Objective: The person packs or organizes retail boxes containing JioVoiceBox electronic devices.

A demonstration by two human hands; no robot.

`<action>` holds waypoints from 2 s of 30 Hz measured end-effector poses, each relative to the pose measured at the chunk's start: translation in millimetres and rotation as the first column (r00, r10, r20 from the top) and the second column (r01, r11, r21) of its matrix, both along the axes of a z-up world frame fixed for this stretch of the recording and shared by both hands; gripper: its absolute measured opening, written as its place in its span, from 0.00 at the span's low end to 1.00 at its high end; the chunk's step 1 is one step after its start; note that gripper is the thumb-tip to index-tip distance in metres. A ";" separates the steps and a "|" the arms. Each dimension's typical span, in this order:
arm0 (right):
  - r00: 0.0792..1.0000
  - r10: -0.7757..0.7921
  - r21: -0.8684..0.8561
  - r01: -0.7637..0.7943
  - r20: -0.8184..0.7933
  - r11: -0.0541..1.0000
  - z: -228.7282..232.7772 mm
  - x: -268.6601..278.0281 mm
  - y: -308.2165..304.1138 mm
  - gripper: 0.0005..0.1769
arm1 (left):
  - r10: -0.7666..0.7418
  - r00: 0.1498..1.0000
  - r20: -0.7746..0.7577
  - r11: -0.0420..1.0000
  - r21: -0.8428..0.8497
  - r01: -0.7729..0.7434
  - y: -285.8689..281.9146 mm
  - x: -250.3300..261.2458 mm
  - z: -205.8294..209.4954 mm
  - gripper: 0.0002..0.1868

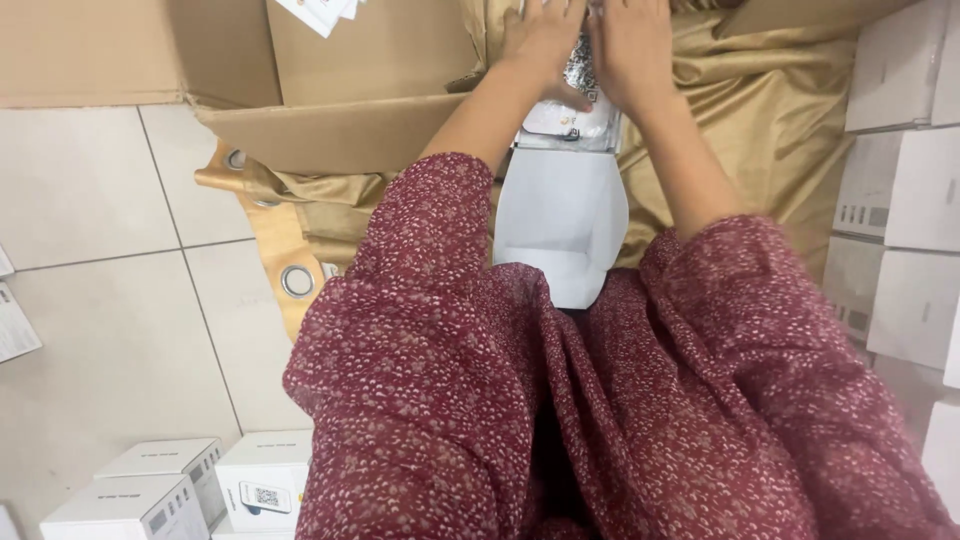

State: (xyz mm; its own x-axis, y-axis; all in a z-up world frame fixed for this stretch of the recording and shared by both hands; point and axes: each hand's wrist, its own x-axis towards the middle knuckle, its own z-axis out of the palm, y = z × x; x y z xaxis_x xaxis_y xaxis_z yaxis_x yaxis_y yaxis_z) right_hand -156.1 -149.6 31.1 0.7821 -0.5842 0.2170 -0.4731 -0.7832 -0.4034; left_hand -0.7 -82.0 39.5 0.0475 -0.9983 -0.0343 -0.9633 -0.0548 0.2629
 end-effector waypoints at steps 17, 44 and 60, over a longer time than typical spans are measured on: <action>0.954 -0.196 -0.046 0.211 0.226 0.976 -8.5 1.5 36.3 0.11 | 0.077 0.977 -0.199 0.989 -0.109 -0.100 31.1 -10.6 -31.7 0.76; 0.867 -0.214 0.309 0.073 0.450 0.948 -36.3 -25.9 51.1 0.28 | 0.070 0.982 -0.174 0.953 -0.278 -0.117 85.7 -27.9 -55.3 0.73; 0.799 -0.204 0.374 -0.028 0.565 0.927 -103.8 -13.1 -12.3 0.34 | 0.107 0.917 -0.383 0.969 -0.166 -0.182 51.4 -10.0 -79.9 0.80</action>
